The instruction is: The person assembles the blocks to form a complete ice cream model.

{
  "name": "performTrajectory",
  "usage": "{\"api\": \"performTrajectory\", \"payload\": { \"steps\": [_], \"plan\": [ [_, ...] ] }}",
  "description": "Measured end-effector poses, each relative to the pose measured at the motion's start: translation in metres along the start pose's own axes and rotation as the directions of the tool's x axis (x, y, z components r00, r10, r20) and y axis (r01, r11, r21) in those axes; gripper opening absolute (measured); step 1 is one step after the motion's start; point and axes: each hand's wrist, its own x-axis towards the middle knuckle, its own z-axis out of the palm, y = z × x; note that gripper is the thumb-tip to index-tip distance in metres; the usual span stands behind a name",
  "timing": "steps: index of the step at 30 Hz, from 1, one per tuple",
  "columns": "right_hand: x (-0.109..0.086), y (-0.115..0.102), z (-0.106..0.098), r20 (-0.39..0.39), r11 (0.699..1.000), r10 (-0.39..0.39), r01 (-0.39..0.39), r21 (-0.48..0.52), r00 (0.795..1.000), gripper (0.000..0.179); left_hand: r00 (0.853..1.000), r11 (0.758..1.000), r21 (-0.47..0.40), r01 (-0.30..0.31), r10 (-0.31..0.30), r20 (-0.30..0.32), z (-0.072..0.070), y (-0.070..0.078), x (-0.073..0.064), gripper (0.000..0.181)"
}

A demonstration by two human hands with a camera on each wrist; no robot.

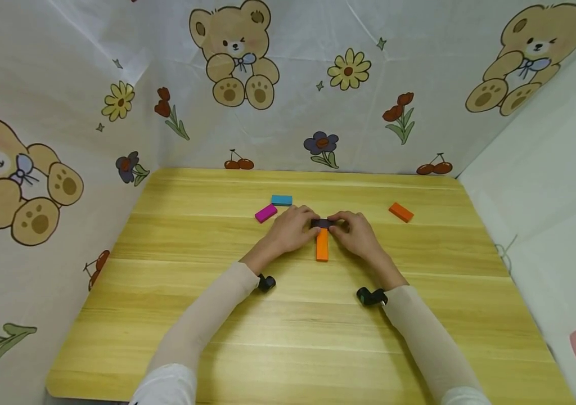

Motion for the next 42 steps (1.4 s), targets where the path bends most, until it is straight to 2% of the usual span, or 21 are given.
{"api": "performTrajectory", "payload": {
  "steps": [5,9,13,17,20,25,29,31,34,37,42],
  "plan": [
    [0.000,-0.005,-0.002,0.004,1.000,-0.005,0.005,0.000,1.000,0.027,0.998,0.999,0.007,-0.045,0.044,0.042,-0.005,0.006,-0.007,0.057],
    [0.000,-0.005,-0.003,0.024,1.000,-0.002,0.001,0.004,1.000,0.029,0.994,0.995,0.056,-0.084,0.080,0.074,-0.005,0.011,-0.012,0.063],
    [0.000,0.002,-0.006,0.060,0.999,-0.018,0.016,0.041,0.998,0.035,0.994,0.991,0.097,-0.090,0.083,0.070,-0.002,0.012,-0.014,0.063],
    [-0.004,0.011,-0.016,0.070,0.994,0.004,-0.011,0.106,0.998,0.040,0.995,0.990,0.113,-0.091,0.084,0.062,0.000,0.012,-0.013,0.063],
    [-0.008,0.020,-0.028,0.036,0.990,0.043,-0.047,0.134,0.998,0.041,0.994,0.989,0.119,-0.093,0.085,0.065,0.001,0.012,-0.014,0.063],
    [-0.017,0.047,-0.052,-0.089,0.990,0.073,-0.061,0.125,0.993,0.041,0.994,0.987,0.128,-0.093,0.085,0.063,0.003,0.011,-0.014,0.064],
    [-0.026,0.068,-0.071,-0.210,0.986,0.134,-0.109,0.126,0.969,0.039,0.994,0.988,0.122,-0.099,0.092,0.061,0.003,0.011,-0.014,0.064],
    [-0.029,0.078,-0.080,-0.274,0.981,0.173,-0.142,0.130,0.946,0.038,0.994,0.988,0.115,-0.100,0.094,0.060,0.003,0.012,-0.014,0.064],
    [-0.033,0.091,-0.091,-0.330,0.965,0.260,-0.229,0.130,0.907,0.039,0.994,0.990,0.099,-0.097,0.092,0.061,0.003,0.012,-0.014,0.063],
    [-0.034,0.103,-0.098,-0.333,0.942,0.335,-0.312,0.122,0.881,0.042,0.994,0.991,0.089,-0.095,0.090,0.062,0.003,0.013,-0.014,0.063],
    [-0.034,0.115,-0.103,-0.287,0.916,0.400,-0.386,0.104,0.871,0.046,0.994,0.991,0.098,-0.092,0.086,0.063,0.003,0.012,-0.014,0.063]
  ]
}}
